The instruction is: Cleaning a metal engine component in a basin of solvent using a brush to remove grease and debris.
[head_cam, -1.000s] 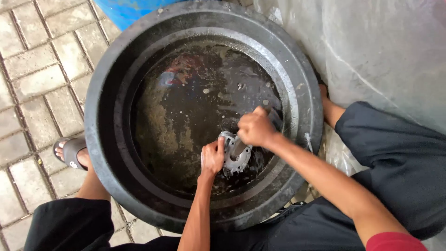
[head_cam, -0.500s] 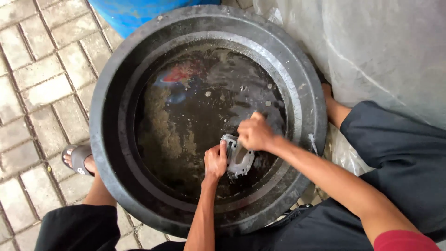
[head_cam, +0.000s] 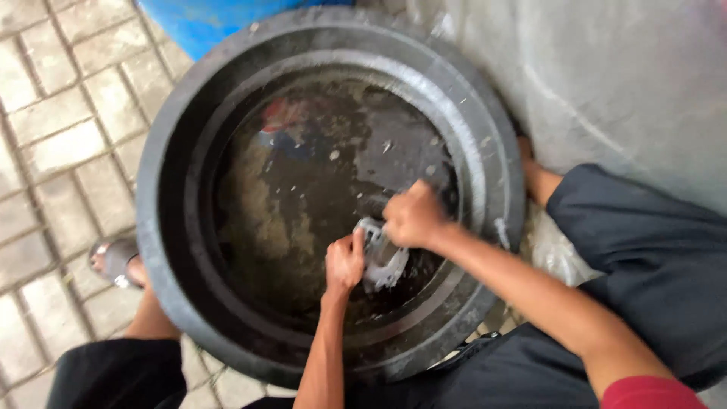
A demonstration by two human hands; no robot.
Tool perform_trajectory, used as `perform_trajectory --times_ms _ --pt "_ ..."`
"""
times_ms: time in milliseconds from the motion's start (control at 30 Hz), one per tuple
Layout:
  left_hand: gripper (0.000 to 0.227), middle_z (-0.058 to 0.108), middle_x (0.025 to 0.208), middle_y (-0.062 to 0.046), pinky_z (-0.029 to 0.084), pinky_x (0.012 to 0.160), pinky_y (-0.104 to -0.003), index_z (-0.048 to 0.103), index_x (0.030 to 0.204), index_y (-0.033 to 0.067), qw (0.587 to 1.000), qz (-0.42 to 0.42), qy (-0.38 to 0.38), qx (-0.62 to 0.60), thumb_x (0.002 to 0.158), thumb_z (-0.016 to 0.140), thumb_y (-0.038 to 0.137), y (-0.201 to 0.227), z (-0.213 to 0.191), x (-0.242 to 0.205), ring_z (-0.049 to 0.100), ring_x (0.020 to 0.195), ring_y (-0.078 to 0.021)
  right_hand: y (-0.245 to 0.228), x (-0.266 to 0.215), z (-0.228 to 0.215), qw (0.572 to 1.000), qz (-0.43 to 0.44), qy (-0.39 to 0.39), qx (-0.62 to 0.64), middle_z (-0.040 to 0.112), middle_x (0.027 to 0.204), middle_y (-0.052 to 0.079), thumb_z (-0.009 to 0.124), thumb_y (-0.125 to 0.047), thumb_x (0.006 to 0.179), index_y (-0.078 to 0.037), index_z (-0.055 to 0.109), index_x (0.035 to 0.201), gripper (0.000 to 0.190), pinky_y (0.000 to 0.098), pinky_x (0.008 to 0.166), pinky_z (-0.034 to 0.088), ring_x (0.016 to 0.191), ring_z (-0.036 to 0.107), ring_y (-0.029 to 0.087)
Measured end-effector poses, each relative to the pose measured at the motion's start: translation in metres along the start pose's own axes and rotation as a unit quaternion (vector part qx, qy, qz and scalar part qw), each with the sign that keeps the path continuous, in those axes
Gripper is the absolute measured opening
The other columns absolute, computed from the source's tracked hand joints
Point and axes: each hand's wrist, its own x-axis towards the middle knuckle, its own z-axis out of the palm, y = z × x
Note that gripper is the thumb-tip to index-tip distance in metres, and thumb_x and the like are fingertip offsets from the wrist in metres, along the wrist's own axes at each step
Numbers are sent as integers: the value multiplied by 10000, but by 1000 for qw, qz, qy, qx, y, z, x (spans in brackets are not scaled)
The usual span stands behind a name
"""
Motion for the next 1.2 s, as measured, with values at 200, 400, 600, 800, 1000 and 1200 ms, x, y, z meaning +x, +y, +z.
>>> perform_trajectory --times_ms 200,400,600,800,1000,1200 --pt "622 642 649 -241 475 723 -527 636 631 31 999 -10 13 -28 1011 451 488 -8 6 2 665 761 -461 54 -41 55 999 16 -8 33 560 569 -43 603 -306 731 -242 522 550 209 366 655 430 564 586 198" --pt "659 652 656 -215 471 739 -533 651 610 59 1000 -27 6 11 993 441 553 -9 4 9 667 801 -449 -26 -24 27 994 -26 -32 102 477 559 -47 519 -226 776 -224 452 568 218 398 658 406 550 525 194" --pt "662 632 614 -207 487 711 -523 617 608 42 1000 -11 0 -3 1010 442 537 -11 12 5 686 744 -432 51 -18 30 1000 13 -18 4 510 562 -39 562 -306 769 -250 465 530 265 382 636 418 554 551 213" --pt "650 634 686 -285 434 738 -550 623 640 -21 999 -10 4 -34 1015 434 475 -25 10 19 661 776 -471 10 -18 42 999 49 -16 16 569 531 48 594 -226 752 -188 529 495 267 469 702 426 588 582 326" --pt "638 644 622 -189 479 725 -498 614 593 70 999 -22 -28 21 985 458 548 -19 10 11 671 759 -416 92 12 4 967 253 -20 -39 525 496 9 603 -302 795 -229 469 516 318 395 687 424 581 605 300" --pt "648 587 598 -237 457 720 -522 590 585 26 1000 -12 -12 -7 1002 457 503 -21 9 18 614 695 -445 121 -2 42 868 442 -211 74 563 457 39 528 -447 887 -203 556 489 468 424 602 468 528 640 301"
